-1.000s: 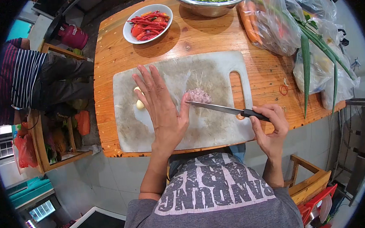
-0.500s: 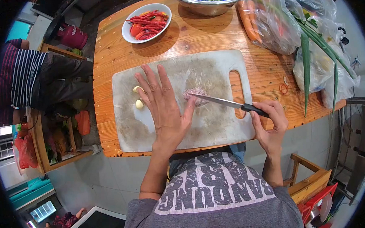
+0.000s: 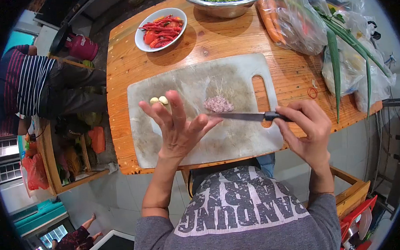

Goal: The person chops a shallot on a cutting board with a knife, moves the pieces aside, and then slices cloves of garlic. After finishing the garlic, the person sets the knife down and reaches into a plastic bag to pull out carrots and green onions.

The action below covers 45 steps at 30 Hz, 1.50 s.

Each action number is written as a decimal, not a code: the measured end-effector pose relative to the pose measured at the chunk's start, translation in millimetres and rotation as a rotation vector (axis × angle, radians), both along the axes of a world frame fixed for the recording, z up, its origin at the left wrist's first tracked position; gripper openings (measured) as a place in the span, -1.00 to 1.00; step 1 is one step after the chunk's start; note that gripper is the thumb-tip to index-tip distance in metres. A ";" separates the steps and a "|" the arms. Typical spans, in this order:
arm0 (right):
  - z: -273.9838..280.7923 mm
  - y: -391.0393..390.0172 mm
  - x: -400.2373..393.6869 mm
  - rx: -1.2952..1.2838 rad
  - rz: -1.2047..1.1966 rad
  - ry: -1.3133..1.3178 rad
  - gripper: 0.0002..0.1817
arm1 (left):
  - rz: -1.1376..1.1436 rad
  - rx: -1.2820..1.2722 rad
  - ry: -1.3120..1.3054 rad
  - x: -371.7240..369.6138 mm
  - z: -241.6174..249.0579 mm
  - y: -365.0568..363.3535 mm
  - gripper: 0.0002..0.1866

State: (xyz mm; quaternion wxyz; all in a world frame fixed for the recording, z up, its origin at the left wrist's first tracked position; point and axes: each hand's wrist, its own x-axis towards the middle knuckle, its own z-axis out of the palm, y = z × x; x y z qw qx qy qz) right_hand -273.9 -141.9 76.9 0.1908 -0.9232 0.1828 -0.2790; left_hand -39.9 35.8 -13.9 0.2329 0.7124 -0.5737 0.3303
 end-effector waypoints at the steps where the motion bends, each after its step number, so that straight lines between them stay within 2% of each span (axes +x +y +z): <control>1: 1.3 -4.1 0.5 -0.035 -0.012 0.010 -0.71 | -0.005 -0.005 -0.010 2.1 1.0 0.6 0.39; 5: 0.1 -7.7 3.1 -0.022 -0.037 -0.038 -0.73 | 0.019 0.005 -0.014 6.4 1.7 1.8 0.44; 8: -3.7 -4.2 4.9 0.021 0.004 -0.022 -0.73 | 0.031 0.000 0.047 6.9 4.4 2.5 0.46; 12: -10.5 -5.8 0.9 0.094 -0.067 -0.063 -0.74 | 0.053 -0.047 0.135 8.5 6.4 2.1 0.49; 15: -11.1 -5.4 -1.5 0.139 -0.071 -0.057 -0.75 | 0.088 -0.054 0.101 9.9 6.8 2.4 0.49; 20: -16.7 -6.7 -5.1 0.164 -0.126 -0.083 -0.76 | 0.089 -0.055 0.114 4.0 5.2 1.7 0.44; 26: -21.0 5.4 -6.7 0.328 -0.125 -0.073 -0.77 | 0.133 -0.029 0.130 -0.4 3.8 6.8 0.41; 33: -28.9 6.8 -10.0 0.330 -0.171 -0.075 -0.78 | 0.143 -0.046 0.148 -3.8 3.9 1.9 0.41; 36: -31.0 6.5 -9.7 0.363 -0.195 -0.065 -0.78 | 0.101 0.004 0.207 -8.0 11.9 1.9 0.34; 39: -30.4 2.9 -10.1 0.408 -0.219 -0.113 -0.77 | -0.119 0.098 0.827 -20.6 26.7 7.7 0.27; 40: -28.5 2.5 -9.1 0.418 -0.227 -0.143 -0.76 | -0.176 0.031 1.022 -29.2 33.8 8.0 0.11; 43: -30.0 1.6 -6.3 0.416 -0.219 -0.212 -0.74 | -0.406 -0.133 1.734 -41.2 50.0 14.5 0.06; 45: -32.5 5.7 -2.3 0.436 -0.212 -0.244 -0.73 | -0.508 -0.150 1.919 -45.9 50.5 20.3 0.04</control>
